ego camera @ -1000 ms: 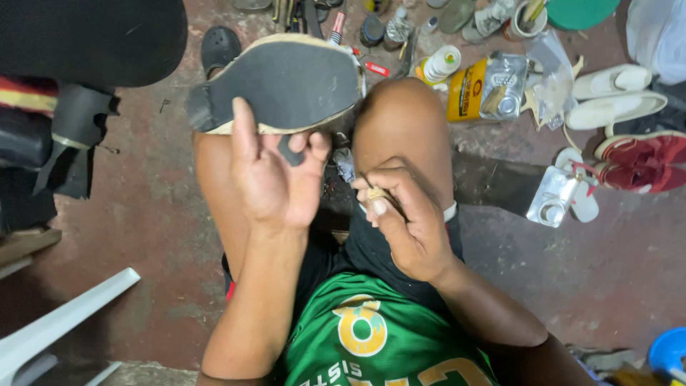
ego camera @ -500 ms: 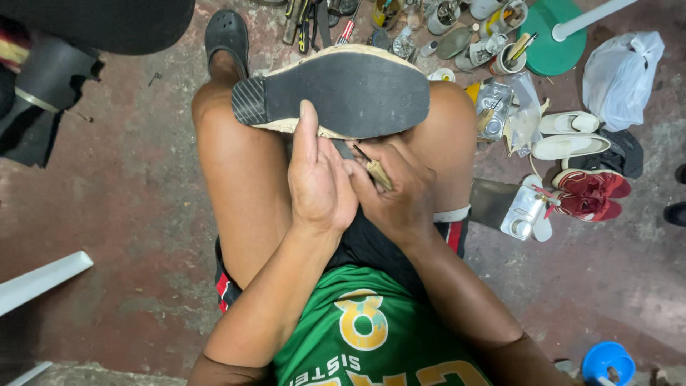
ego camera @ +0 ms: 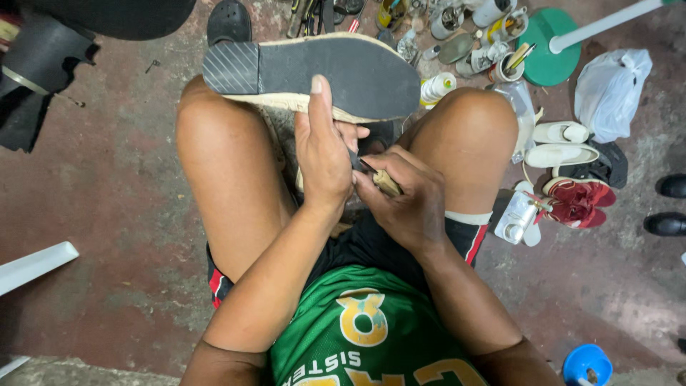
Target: The person stitches a new sole onto a shoe by hand with a stitching tool and thread. They hold the shoe on their lap and use the tool to pierce the material and pull the thread through along the edge of the sole.
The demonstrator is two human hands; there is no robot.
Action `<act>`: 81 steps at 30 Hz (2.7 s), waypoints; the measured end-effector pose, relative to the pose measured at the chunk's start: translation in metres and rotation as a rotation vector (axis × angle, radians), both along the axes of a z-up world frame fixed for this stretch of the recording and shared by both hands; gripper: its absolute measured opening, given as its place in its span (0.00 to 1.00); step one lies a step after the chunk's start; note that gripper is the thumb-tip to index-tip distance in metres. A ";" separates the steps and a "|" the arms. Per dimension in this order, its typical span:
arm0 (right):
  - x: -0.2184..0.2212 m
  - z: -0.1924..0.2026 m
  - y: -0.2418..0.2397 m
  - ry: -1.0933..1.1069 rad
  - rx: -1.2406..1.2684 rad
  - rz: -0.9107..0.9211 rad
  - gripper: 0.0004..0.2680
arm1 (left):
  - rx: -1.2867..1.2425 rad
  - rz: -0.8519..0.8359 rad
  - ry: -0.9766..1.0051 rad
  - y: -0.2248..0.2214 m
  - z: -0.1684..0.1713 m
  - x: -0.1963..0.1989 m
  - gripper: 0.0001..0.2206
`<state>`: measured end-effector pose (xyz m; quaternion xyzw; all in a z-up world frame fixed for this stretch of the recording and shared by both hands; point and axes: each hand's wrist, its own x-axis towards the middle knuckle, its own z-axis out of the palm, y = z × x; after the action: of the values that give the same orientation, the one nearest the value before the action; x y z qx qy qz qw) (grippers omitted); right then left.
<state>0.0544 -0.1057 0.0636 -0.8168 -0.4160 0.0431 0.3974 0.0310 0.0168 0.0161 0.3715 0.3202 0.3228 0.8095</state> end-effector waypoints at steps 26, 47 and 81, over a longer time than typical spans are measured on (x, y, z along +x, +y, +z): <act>-0.007 0.005 -0.003 0.084 0.003 0.088 0.11 | -0.871 -0.230 -0.620 0.022 -0.044 0.004 0.18; -0.005 0.003 -0.007 0.364 0.021 0.008 0.09 | -0.324 0.080 -0.196 0.013 -0.022 0.007 0.21; 0.081 -0.082 -0.135 0.705 0.427 -0.428 0.10 | 0.091 -0.129 -0.084 0.067 -0.002 -0.027 0.21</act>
<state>0.1355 -0.2410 -0.0185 -0.7196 -0.0771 0.1487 0.6739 0.0043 0.0835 0.0144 0.4140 0.2464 0.2997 0.8234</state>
